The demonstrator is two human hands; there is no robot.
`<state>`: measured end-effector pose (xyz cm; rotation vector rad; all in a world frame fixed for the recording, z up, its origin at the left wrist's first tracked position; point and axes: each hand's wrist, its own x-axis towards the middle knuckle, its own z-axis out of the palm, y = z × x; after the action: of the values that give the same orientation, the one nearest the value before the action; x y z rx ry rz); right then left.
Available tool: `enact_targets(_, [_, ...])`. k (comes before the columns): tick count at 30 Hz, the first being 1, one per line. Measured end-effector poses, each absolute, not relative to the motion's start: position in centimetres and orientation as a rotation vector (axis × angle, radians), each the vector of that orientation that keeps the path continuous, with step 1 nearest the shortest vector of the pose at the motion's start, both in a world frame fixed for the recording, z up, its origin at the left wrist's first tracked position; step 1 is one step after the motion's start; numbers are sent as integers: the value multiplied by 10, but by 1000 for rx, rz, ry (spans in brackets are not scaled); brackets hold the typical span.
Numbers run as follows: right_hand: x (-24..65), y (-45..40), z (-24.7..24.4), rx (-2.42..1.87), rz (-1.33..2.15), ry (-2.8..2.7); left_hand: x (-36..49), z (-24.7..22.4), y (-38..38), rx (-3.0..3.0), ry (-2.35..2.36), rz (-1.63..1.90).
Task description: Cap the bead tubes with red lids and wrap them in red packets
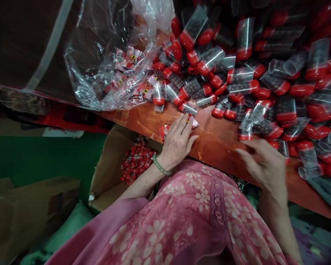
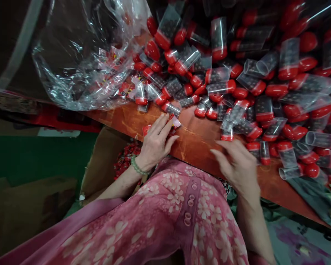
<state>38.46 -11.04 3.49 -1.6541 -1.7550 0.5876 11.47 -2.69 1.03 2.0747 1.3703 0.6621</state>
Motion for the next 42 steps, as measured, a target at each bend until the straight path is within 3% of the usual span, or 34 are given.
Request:
enact_targets(6, [312, -31, 1, -1366, 717, -2150, 95, -30, -36, 2270, 1295, 796])
enact_targets(13, [298, -22, -14, -1323, 607, -2253, 90, -32, -33, 2287, 1223, 1065])
enact_targets(22, [290, -24, -10, -1207, 325, -2384, 97, 1, -26, 2624, 1379, 686])
enact_targets(30, [293, 1, 32, -1334, 892, -2370, 89, -12, -16, 2529, 1260, 875])
enact_targets(42, [261, 40, 30, -1705, 425, -2600, 83, -10, -6, 2199, 1223, 769])
